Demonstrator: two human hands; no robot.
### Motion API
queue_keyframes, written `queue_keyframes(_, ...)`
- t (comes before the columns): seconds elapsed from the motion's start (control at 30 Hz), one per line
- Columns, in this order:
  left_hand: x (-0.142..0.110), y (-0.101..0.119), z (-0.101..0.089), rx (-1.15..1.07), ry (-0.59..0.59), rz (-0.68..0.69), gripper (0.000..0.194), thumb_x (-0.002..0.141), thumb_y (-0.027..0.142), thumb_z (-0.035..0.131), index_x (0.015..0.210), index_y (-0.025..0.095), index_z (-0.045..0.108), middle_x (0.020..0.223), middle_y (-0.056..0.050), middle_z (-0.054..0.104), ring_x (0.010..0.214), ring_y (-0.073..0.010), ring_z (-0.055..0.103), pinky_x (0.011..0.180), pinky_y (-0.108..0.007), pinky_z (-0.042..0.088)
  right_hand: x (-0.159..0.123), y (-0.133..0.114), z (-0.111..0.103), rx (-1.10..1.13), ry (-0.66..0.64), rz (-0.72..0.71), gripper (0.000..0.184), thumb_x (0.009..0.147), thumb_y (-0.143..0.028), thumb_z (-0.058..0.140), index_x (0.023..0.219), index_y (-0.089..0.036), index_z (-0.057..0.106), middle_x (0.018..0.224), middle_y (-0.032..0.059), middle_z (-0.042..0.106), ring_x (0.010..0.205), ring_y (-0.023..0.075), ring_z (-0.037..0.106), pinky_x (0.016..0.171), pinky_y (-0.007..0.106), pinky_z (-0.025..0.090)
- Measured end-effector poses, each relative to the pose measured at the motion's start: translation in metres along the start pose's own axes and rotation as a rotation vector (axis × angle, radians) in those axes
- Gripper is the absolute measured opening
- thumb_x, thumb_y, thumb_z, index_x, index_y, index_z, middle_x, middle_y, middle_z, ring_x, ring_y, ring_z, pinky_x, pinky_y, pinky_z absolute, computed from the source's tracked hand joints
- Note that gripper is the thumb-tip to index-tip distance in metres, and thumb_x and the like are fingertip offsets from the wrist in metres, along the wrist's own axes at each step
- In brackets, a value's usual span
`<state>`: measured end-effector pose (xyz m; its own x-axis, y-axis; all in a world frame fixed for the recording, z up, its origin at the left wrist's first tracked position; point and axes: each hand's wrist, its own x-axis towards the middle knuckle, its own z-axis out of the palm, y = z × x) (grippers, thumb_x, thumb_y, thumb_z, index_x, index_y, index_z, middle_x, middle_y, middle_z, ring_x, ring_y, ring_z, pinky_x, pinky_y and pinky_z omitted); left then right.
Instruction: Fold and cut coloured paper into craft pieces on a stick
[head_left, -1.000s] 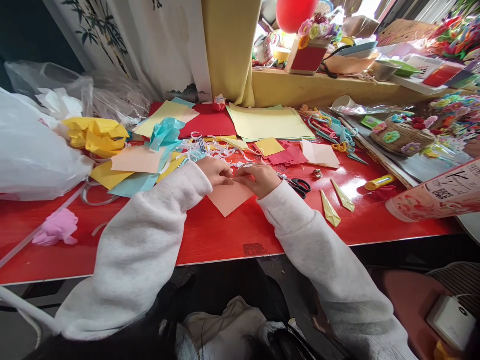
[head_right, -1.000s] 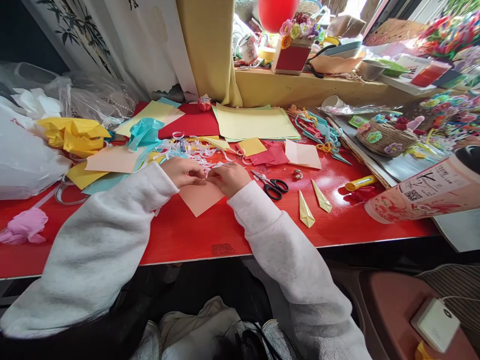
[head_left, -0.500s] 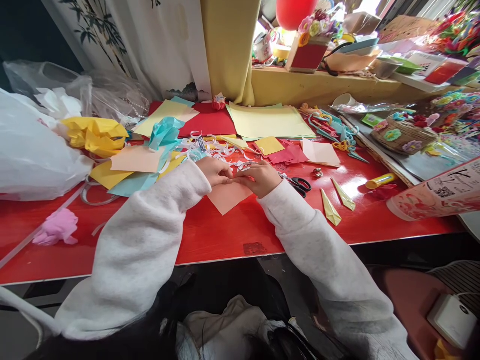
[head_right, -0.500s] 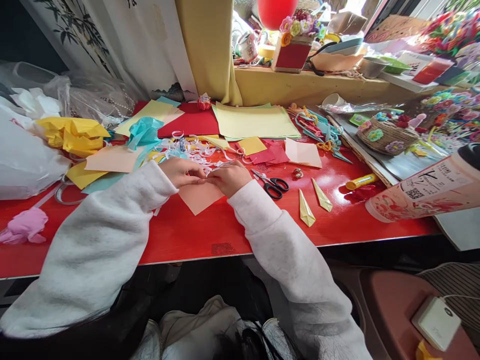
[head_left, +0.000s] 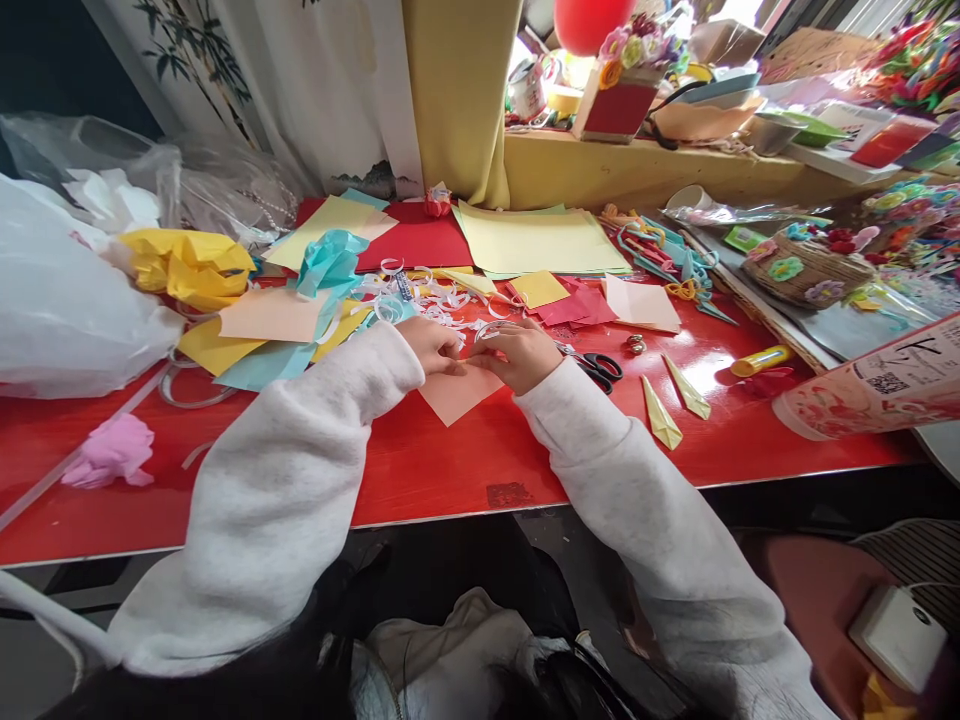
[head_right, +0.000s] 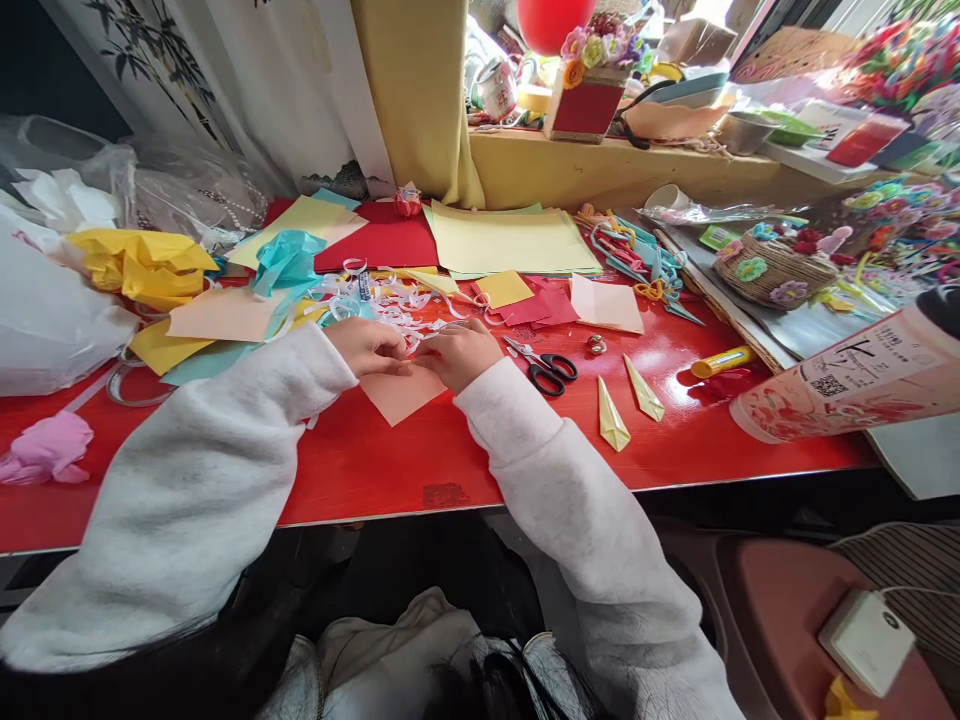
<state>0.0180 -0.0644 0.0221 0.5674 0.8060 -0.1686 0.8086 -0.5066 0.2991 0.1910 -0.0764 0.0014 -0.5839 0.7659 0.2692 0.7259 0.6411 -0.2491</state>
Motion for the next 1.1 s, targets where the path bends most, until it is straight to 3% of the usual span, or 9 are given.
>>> queue_keyframes(0.1, -0.001, 0.001, -0.002, -0.030, -0.025, 0.058, 0.028, 0.070, 0.041, 0.045, 0.072, 0.017, 0.059, 0.069, 0.002, 0.056, 0.063, -0.0084, 0.044, 0.057, -0.019, 0.029, 0.000, -0.002, -0.001, -0.028, -0.005, 0.012, 0.019, 0.076, -0.030, 0.048, 0.079, -0.020, 0.064, 0.080, 0.0018, 0.064, 0.080, 0.0143, 0.054, 0.070, 0.028, 0.025)
queue_keyframes(0.27, -0.001, -0.001, 0.000, -0.022, -0.010, 0.023, 0.022, 0.067, 0.036, 0.049, 0.066, 0.015, 0.056, 0.066, 0.002, 0.056, 0.061, -0.0081, 0.044, 0.056, -0.019, 0.029, 0.000, -0.003, -0.001, -0.045, -0.051, -0.029, 0.023, 0.077, -0.034, 0.046, 0.086, -0.022, 0.063, 0.082, 0.0027, 0.062, 0.082, 0.0155, 0.052, 0.070, 0.029, 0.025)
queue_keyframes(0.43, 0.000, 0.000, 0.002, -0.010, -0.019, 0.016, 0.023, 0.066, 0.038, 0.051, 0.068, 0.016, 0.057, 0.067, 0.002, 0.057, 0.061, -0.0083, 0.045, 0.056, -0.019, 0.029, 0.000, -0.005, -0.002, -0.060, -0.093, -0.026, 0.022, 0.078, -0.031, 0.045, 0.081, -0.021, 0.064, 0.082, 0.0038, 0.062, 0.084, 0.0160, 0.050, 0.069, 0.029, 0.024)
queue_keyframes(0.63, -0.002, 0.000, 0.000, 0.045, 0.016, 0.061, 0.033, 0.072, 0.043, 0.041, 0.062, 0.019, 0.061, 0.053, 0.002, 0.053, 0.054, -0.0080, 0.042, 0.052, -0.020, 0.027, 0.000, -0.006, -0.003, -0.082, -0.079, 0.018, 0.021, 0.078, -0.031, 0.045, 0.080, -0.020, 0.063, 0.082, 0.0037, 0.061, 0.085, 0.0166, 0.049, 0.067, 0.030, 0.022)
queue_keyframes(0.9, 0.003, -0.005, 0.002, -0.015, 0.054, 0.000, 0.028, 0.062, 0.045, 0.052, 0.062, 0.018, 0.058, 0.057, 0.004, 0.055, 0.055, -0.0074, 0.042, 0.051, -0.018, 0.028, 0.000, -0.001, 0.001, 0.014, -0.044, -0.003, 0.028, 0.075, -0.041, 0.047, 0.081, -0.020, 0.064, 0.079, 0.0040, 0.059, 0.080, 0.0146, 0.050, 0.070, 0.028, 0.026)
queue_keyframes(1.1, 0.003, -0.006, 0.002, -0.006, 0.029, 0.072, 0.034, 0.069, 0.047, 0.043, 0.068, 0.018, 0.060, 0.065, 0.003, 0.058, 0.059, -0.0073, 0.045, 0.053, -0.017, 0.030, 0.002, 0.005, 0.004, 0.061, -0.058, 0.023, 0.027, 0.075, -0.038, 0.048, 0.078, -0.016, 0.063, 0.080, 0.0056, 0.060, 0.077, 0.0137, 0.050, 0.068, 0.025, 0.031)
